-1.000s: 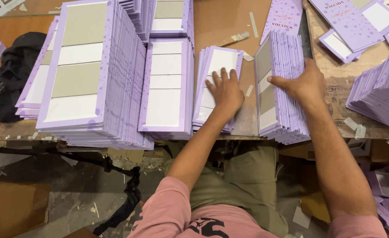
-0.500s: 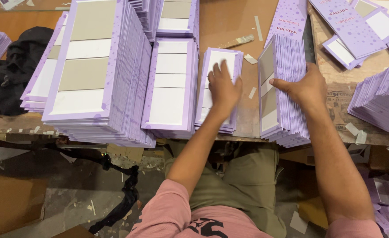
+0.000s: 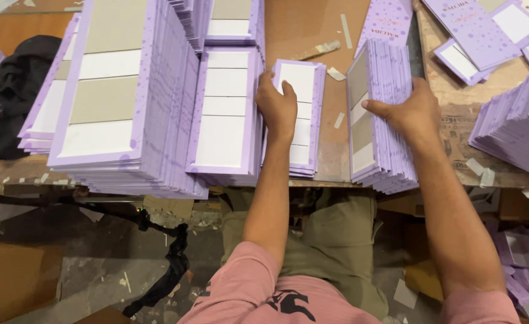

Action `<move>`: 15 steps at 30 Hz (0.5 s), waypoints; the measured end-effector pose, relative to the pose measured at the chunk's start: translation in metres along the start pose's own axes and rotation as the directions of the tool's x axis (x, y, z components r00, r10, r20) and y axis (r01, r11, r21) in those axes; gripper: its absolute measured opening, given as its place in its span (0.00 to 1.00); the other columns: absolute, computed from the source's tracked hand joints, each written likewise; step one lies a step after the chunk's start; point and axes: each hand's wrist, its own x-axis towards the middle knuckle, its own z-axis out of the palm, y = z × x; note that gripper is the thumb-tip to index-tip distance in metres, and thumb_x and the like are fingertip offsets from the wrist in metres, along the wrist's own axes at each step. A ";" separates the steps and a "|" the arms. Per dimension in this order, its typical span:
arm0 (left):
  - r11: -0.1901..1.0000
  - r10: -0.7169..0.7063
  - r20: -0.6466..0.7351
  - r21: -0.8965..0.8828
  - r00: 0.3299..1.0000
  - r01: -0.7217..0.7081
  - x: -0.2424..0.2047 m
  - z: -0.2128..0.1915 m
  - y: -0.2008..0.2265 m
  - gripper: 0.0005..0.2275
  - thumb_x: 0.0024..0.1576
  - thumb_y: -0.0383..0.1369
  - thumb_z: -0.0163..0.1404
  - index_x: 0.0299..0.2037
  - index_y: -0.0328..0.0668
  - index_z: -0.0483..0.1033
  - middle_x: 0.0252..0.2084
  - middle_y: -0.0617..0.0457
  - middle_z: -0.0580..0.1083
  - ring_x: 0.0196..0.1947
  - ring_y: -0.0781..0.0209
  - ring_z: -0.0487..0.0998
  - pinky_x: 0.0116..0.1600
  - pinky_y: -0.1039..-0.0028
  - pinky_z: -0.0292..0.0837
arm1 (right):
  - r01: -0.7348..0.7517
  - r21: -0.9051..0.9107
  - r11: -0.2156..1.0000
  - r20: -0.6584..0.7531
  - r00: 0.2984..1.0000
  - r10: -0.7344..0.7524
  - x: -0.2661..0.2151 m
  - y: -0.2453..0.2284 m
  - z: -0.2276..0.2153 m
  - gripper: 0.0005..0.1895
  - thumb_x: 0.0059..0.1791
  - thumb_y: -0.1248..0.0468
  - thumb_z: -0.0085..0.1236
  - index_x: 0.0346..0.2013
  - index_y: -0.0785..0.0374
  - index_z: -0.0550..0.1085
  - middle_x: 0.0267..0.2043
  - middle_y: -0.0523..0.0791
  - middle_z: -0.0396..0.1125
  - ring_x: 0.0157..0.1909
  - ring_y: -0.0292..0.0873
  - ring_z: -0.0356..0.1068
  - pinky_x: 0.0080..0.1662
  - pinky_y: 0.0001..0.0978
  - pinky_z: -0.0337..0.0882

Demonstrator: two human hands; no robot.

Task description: The person repeatedly picks up stacks of purple rectangular pads from a table, aligns their edges, and places them into a growing pile. The person handles the pads by hand, moving them between piles and occasionally adjusting their orientation.

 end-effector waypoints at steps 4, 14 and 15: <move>0.951 -0.001 0.213 -0.303 0.977 0.068 -0.011 0.029 0.017 0.10 0.56 0.28 0.57 0.45 0.30 0.77 0.42 0.42 0.80 0.42 0.52 0.81 0.47 0.65 0.77 | -0.024 0.013 1.000 0.020 1.000 0.024 0.002 -0.004 -0.001 0.50 0.31 0.48 0.82 0.59 0.71 0.67 0.49 0.54 0.73 0.47 0.48 0.76 0.51 0.40 0.74; 0.758 -0.016 0.736 -0.433 0.677 0.488 -0.016 0.091 0.060 0.29 0.44 0.25 0.57 0.57 0.36 0.59 0.38 0.50 0.69 0.32 0.64 0.74 0.34 0.75 0.75 | -0.016 -0.016 1.000 0.018 1.000 0.016 -0.001 -0.007 -0.003 0.49 0.31 0.47 0.82 0.57 0.69 0.70 0.49 0.53 0.74 0.47 0.47 0.77 0.50 0.40 0.75; 0.760 -0.026 0.743 -0.420 0.669 0.496 -0.015 0.092 0.062 0.30 0.44 0.25 0.57 0.58 0.36 0.58 0.38 0.49 0.69 0.33 0.64 0.73 0.34 0.74 0.74 | -0.027 -0.011 1.000 0.022 0.999 0.027 0.000 -0.007 -0.002 0.51 0.30 0.47 0.82 0.58 0.69 0.69 0.49 0.53 0.74 0.47 0.47 0.77 0.50 0.40 0.75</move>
